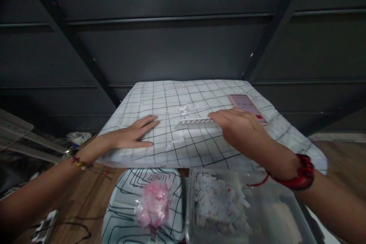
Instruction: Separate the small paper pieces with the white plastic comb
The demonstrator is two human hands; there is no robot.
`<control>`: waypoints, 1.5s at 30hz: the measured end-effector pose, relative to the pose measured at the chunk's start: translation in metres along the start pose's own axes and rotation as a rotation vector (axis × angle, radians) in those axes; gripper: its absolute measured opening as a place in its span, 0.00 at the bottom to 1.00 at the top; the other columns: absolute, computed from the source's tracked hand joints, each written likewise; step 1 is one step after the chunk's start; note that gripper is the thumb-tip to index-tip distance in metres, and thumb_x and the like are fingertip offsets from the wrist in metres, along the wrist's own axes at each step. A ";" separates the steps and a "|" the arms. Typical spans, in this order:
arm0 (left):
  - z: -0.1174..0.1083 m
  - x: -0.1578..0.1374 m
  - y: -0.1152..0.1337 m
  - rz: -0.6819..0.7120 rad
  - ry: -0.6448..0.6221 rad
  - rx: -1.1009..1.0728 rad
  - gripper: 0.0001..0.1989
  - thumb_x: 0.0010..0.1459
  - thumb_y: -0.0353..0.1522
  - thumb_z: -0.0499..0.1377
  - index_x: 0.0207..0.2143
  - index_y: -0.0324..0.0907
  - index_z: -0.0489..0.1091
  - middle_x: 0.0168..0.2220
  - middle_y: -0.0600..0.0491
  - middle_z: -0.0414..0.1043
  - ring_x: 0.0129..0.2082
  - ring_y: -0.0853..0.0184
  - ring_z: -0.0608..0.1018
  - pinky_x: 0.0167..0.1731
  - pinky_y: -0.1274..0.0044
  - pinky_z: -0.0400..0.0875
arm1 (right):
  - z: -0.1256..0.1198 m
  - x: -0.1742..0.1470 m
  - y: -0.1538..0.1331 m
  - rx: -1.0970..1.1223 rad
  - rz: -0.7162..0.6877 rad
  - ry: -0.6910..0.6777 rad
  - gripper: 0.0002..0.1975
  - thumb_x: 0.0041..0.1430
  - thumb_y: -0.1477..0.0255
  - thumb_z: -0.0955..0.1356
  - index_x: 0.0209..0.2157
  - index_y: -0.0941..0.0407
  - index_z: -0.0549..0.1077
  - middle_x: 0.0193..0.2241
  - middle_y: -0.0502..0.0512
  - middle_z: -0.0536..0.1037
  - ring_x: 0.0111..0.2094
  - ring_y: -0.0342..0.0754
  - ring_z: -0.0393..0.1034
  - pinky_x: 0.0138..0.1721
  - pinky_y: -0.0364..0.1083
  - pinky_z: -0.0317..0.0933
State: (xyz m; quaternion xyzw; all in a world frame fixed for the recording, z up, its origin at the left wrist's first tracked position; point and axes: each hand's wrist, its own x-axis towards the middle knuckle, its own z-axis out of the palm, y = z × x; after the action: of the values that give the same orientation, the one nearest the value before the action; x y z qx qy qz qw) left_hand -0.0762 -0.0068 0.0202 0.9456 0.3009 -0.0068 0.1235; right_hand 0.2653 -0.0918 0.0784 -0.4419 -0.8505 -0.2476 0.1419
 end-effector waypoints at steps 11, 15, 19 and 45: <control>-0.001 0.004 0.004 0.010 0.012 0.027 0.38 0.60 0.52 0.51 0.64 0.43 0.42 0.66 0.42 0.37 0.64 0.47 0.43 0.59 0.59 0.47 | -0.006 0.001 -0.011 0.174 -0.042 0.129 0.18 0.48 0.85 0.57 0.34 0.55 0.71 0.29 0.52 0.79 0.30 0.47 0.73 0.32 0.47 0.67; -0.002 0.006 0.003 0.001 -0.016 0.021 0.40 0.59 0.54 0.49 0.65 0.42 0.40 0.66 0.41 0.35 0.64 0.47 0.42 0.60 0.60 0.45 | -0.002 0.017 -0.017 0.317 -0.119 0.037 0.19 0.47 0.87 0.56 0.32 0.56 0.72 0.29 0.50 0.78 0.32 0.44 0.72 0.35 0.45 0.67; 0.000 0.006 0.001 -0.012 -0.048 0.003 0.42 0.59 0.55 0.48 0.65 0.40 0.37 0.66 0.39 0.31 0.64 0.46 0.39 0.60 0.59 0.43 | 0.003 0.013 0.007 0.349 -0.199 -0.009 0.19 0.48 0.87 0.56 0.31 0.55 0.72 0.29 0.51 0.78 0.33 0.45 0.72 0.37 0.46 0.66; 0.002 0.054 0.059 0.204 -0.068 0.015 0.41 0.61 0.48 0.52 0.66 0.42 0.33 0.67 0.42 0.26 0.65 0.51 0.34 0.61 0.61 0.39 | -0.035 -0.033 0.063 0.437 -0.198 -0.173 0.18 0.54 0.80 0.58 0.38 0.50 0.74 0.33 0.49 0.78 0.36 0.47 0.73 0.37 0.45 0.67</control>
State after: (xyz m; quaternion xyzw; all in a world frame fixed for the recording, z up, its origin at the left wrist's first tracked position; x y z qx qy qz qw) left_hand 0.0020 -0.0233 0.0276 0.9714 0.1988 -0.0285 0.1266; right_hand 0.3368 -0.1033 0.1112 -0.3346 -0.9320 -0.0318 0.1357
